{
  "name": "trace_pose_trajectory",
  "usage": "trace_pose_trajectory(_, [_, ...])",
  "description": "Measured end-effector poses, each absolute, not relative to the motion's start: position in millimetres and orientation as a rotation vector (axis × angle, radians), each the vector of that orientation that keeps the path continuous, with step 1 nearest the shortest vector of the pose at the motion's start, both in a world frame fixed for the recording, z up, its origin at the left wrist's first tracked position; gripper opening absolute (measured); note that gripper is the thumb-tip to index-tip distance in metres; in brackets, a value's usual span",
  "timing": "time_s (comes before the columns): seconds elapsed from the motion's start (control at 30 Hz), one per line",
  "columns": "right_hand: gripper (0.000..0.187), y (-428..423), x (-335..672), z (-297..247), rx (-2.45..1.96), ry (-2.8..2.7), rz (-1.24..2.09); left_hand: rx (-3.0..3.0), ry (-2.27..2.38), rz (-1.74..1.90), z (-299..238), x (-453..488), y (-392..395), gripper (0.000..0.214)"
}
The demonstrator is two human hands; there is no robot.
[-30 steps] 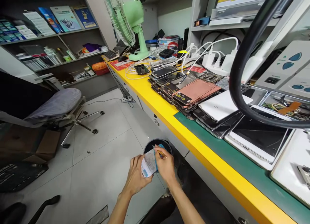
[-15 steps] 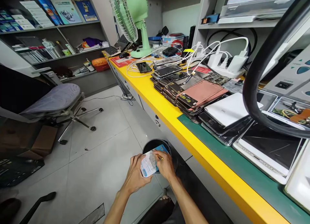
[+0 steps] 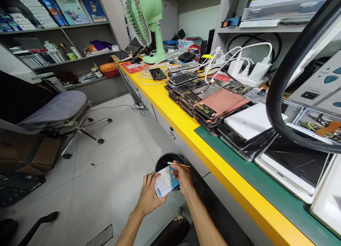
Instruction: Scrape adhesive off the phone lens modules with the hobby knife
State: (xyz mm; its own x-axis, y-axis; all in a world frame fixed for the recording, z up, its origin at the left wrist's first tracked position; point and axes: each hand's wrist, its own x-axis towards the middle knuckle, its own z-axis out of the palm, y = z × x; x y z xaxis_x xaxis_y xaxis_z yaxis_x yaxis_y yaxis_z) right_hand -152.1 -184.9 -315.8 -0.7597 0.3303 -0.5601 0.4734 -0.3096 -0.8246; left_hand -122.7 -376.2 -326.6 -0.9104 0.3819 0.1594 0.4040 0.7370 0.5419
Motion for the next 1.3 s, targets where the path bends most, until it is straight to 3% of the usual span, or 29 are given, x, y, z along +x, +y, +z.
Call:
trace_pose_trajectory(0.27, [0.034,-182.3,-152.7,-331.7,1.25,1.436,-2.256,-0.705,-2.903,-0.881,-327.9,-113.8,-359.4,0.048])
trace_pose_trajectory(0.63, [0.034,-174.6,-143.9,-324.7,1.174,1.451,-2.32,-0.729,-2.945,-0.823,-327.6,-103.4,-354.8,0.044])
trace_pose_trajectory(1.3, [0.026,-194.7,-114.1,-293.1,0.657,2.306,-2.086,-0.734,-2.828,-0.848,-307.5,-105.8,-355.6,0.044])
